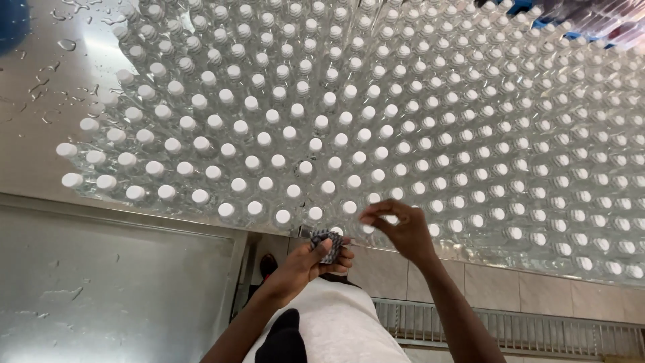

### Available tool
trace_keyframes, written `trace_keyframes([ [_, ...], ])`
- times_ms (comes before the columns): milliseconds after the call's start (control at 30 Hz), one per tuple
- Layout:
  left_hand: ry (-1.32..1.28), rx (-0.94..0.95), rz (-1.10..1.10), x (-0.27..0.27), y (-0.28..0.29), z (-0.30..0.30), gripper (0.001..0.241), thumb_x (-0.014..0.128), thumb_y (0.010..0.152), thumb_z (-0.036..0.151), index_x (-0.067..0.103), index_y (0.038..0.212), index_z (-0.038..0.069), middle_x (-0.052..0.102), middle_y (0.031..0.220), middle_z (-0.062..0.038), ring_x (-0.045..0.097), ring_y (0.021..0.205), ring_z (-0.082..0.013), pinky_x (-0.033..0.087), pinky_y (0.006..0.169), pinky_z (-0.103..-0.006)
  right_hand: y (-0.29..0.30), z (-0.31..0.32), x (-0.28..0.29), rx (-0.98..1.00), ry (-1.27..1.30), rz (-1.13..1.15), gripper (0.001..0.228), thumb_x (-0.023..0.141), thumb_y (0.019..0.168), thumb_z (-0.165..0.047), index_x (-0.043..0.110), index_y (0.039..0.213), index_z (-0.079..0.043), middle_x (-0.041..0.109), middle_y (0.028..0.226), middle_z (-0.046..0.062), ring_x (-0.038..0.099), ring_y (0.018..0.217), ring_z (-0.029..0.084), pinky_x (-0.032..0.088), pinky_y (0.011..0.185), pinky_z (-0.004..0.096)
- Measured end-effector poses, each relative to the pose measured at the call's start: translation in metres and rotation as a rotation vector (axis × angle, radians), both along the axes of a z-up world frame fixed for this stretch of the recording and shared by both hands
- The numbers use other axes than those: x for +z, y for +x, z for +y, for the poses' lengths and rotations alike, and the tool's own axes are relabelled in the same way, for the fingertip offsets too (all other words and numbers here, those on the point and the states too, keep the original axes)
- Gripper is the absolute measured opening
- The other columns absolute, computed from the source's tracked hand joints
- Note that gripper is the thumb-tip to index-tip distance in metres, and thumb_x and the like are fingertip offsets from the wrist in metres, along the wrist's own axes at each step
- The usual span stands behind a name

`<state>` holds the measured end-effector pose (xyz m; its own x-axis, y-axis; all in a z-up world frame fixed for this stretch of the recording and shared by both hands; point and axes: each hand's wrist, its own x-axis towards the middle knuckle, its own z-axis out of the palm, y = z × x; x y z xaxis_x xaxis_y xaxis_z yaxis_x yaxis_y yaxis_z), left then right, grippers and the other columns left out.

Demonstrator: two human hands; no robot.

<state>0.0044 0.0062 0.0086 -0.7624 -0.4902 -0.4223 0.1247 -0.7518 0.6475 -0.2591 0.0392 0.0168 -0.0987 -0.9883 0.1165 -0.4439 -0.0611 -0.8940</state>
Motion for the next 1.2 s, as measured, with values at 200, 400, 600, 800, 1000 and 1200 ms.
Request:
trace_keyframes([
  [200, -0.01, 0.075, -0.033, -0.004, -0.001, 0.005, 0.071, 0.06, 0.099, 0.046, 0.064, 0.148, -0.006, 0.077, 0.122, -0.018, 0.075, 0.111, -0.026, 0.064, 0.102, -0.0375, -0.058, -0.061, -0.032, -0.122, -0.093, 0.244, 0.033, 0.073, 0.105, -0.019, 0.074, 0.138, -0.016, 0.085, 0.116, 0.001, 0.08, 0.109, 0.019, 0.065, 0.088, 0.038],
  [400, 0.031, 0.152, -0.084, -0.013, -0.002, 0.013, 0.066, 0.059, 0.1, 0.044, 0.067, 0.145, -0.004, 0.078, 0.122, -0.017, 0.076, 0.112, -0.0274, 0.064, 0.106, -0.0416, -0.089, -0.087, -0.077, 0.096, -0.107, 0.469, 0.029, 0.066, 0.109, -0.013, 0.077, 0.135, -0.015, 0.083, 0.12, 0.008, 0.072, 0.11, 0.029, 0.051, 0.095, 0.044],
  [600, 0.119, 0.26, -0.117, -0.01, -0.003, 0.015, 0.063, 0.058, 0.102, 0.04, 0.064, 0.146, -0.005, 0.075, 0.122, -0.019, 0.075, 0.114, -0.0309, 0.063, 0.102, -0.0416, -0.102, -0.081, -0.065, 0.244, -0.053, 0.581, 0.024, 0.071, 0.105, -0.02, 0.076, 0.128, -0.015, 0.08, 0.129, 0.006, 0.069, 0.124, 0.028, 0.046, 0.111, 0.049],
  [800, 0.101, 0.265, -0.089, -0.012, -0.018, 0.023, 0.062, 0.059, 0.102, 0.041, 0.067, 0.144, -0.004, 0.077, 0.12, -0.018, 0.076, 0.112, -0.0298, 0.064, 0.102, -0.0422, -0.109, -0.081, -0.059, 0.33, -0.058, 0.651, 0.005, 0.077, 0.101, -0.019, 0.074, 0.103, -0.016, 0.08, 0.116, 0.002, 0.069, 0.115, 0.023, 0.039, 0.114, 0.045],
  [1000, 0.111, 0.257, -0.097, -0.003, -0.029, 0.026, 0.066, 0.059, 0.1, 0.044, 0.069, 0.144, -0.004, 0.079, 0.12, -0.017, 0.076, 0.11, -0.0284, 0.064, 0.105, -0.0423, -0.105, -0.085, -0.051, 0.354, 0.032, 0.675, 0.006, 0.075, 0.101, -0.016, 0.07, 0.102, -0.016, 0.079, 0.114, 0.005, 0.067, 0.116, 0.028, 0.037, 0.116, 0.046],
  [1200, 0.11, 0.22, -0.042, 0.005, -0.021, 0.019, 0.071, 0.06, 0.1, 0.045, 0.064, 0.148, -0.007, 0.077, 0.122, -0.017, 0.075, 0.113, -0.0272, 0.063, 0.106, -0.0401, -0.095, -0.071, -0.04, 0.307, 0.047, 0.721, 0.022, 0.073, 0.102, -0.023, 0.068, 0.122, -0.017, 0.071, 0.138, 0.008, 0.061, 0.133, 0.029, 0.028, 0.124, 0.049],
])
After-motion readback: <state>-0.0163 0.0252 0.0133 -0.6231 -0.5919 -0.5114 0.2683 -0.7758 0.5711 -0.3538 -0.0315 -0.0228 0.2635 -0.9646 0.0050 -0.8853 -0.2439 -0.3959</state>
